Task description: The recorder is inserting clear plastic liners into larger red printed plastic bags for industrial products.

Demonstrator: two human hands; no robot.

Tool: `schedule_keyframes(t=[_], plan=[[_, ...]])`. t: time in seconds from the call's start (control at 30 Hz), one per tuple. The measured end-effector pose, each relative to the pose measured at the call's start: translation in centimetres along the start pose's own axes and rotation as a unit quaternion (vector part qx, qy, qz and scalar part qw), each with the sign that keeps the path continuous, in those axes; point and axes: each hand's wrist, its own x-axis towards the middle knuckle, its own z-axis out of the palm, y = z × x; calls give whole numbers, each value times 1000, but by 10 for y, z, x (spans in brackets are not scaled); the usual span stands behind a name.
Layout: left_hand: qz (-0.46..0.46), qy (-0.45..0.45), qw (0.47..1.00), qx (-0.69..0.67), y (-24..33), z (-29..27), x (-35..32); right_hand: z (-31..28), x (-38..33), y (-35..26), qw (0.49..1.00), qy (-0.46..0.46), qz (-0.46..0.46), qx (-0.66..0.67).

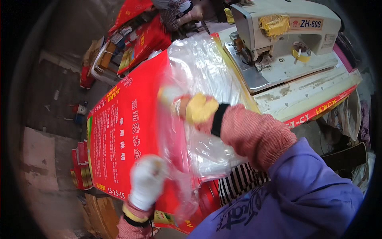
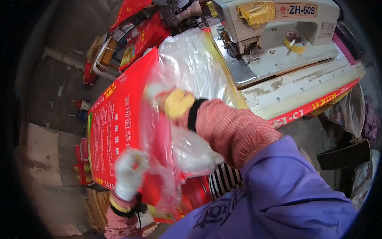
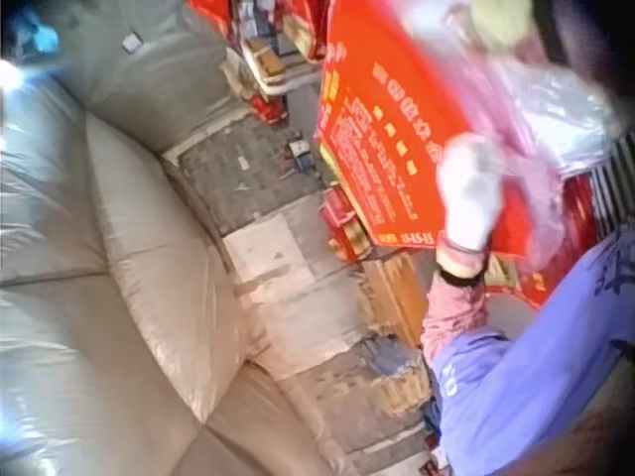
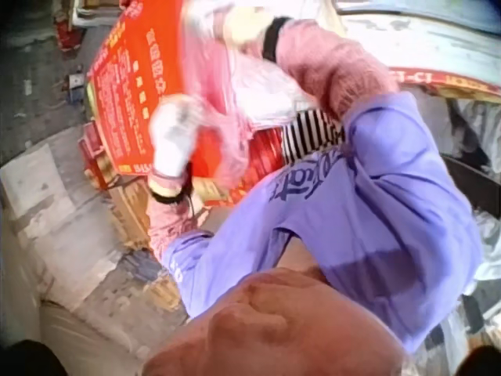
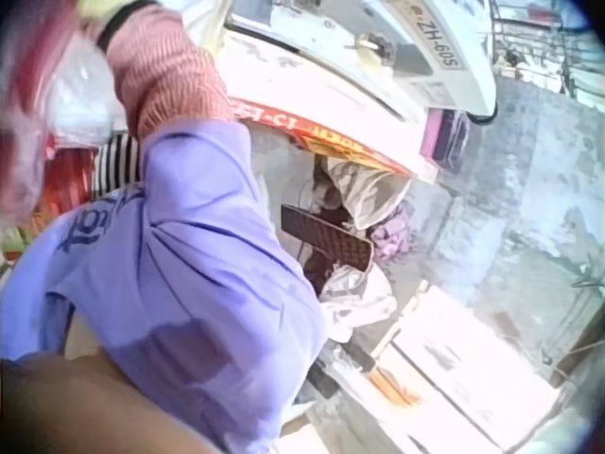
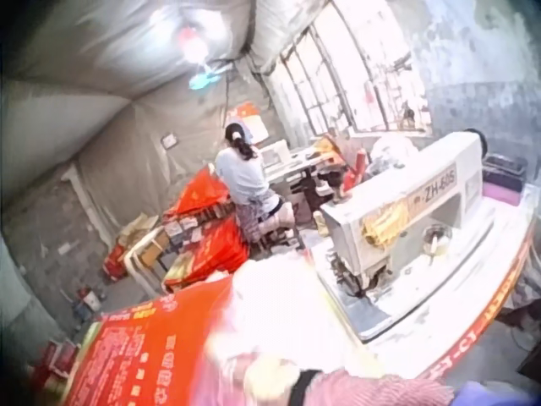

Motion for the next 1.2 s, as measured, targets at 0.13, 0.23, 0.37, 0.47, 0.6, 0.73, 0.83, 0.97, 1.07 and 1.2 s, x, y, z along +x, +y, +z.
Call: schedule_keyframes(t=[0.13, 0.23, 0.37, 0.47, 0.6, 0.73, 0.83, 0.97, 1.07, 1.2], plan=[[62, -377, 921, -67, 18, 33, -7, -82, 63, 106, 855, 399, 244, 224], [-82, -423, 884, -184, 24, -3, 48, -79, 54, 55, 792, 377, 323, 355], [157, 43, 958, 236, 6, -29, 147, -95, 30, -28, 856, 207, 325, 345], [192, 100, 886, 409, 4, -15, 218, -108, 17, -38, 891, 179, 301, 290], [223, 24, 851, 474, -15, 5, 246, -114, 4, -51, 898, 88, 252, 349], [78, -213, 968, 105, -18, 23, 234, -99, 2, -44, 947, 80, 165, 264], [20, -82, 861, 502, -13, 26, 254, -82, 14, -22, 956, 38, 150, 250], [85, 108, 756, 640, -30, 29, 292, -78, 24, -20, 973, 2, 130, 191], [-23, 27, 788, 614, -56, 54, 298, -57, 36, -20, 991, 27, 76, 103], [53, 77, 766, 636, -52, 13, 323, -2, 43, -50, 717, 102, 643, -249]])
